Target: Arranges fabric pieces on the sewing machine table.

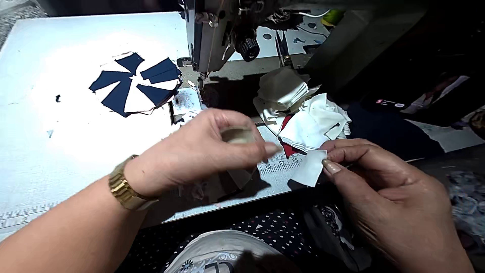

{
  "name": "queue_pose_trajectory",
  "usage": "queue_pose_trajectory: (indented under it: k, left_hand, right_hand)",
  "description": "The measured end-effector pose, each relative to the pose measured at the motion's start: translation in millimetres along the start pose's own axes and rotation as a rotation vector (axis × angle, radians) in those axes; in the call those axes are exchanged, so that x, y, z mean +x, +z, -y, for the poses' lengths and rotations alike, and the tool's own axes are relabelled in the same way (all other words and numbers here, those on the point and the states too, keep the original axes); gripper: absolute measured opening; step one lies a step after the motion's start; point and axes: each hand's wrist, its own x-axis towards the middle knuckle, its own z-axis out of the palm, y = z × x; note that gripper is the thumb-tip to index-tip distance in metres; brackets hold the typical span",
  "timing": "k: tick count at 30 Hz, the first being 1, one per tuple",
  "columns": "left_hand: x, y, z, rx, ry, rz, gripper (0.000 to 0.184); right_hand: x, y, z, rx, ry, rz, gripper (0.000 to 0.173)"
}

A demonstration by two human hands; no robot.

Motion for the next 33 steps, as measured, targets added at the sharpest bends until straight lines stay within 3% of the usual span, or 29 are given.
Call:
queue_pose_trajectory:
  k: [3, 8, 19, 33]
  left_hand:
    - [0, 9, 5, 0.085, 0.062, 0.049, 0.009]
    - [0, 11, 7, 0.092, 0.015, 0.073, 0.008]
    - [2, 7, 7, -0.006, -0.029, 0.025, 0.011]
    - [2, 8, 14, 0.069, 0.170, 0.005, 0.016]
  right_hand:
    - [4, 19, 9, 0.072, -0.042, 0.053, 0.008]
    - [13, 38, 18, 0.040, -0.159, 0.090, 0.006]
    - [17, 42, 23, 0.004, -0.213, 0.079, 0.013]
    - [19, 45, 24, -0.085, -0.319, -0.002, 0.009]
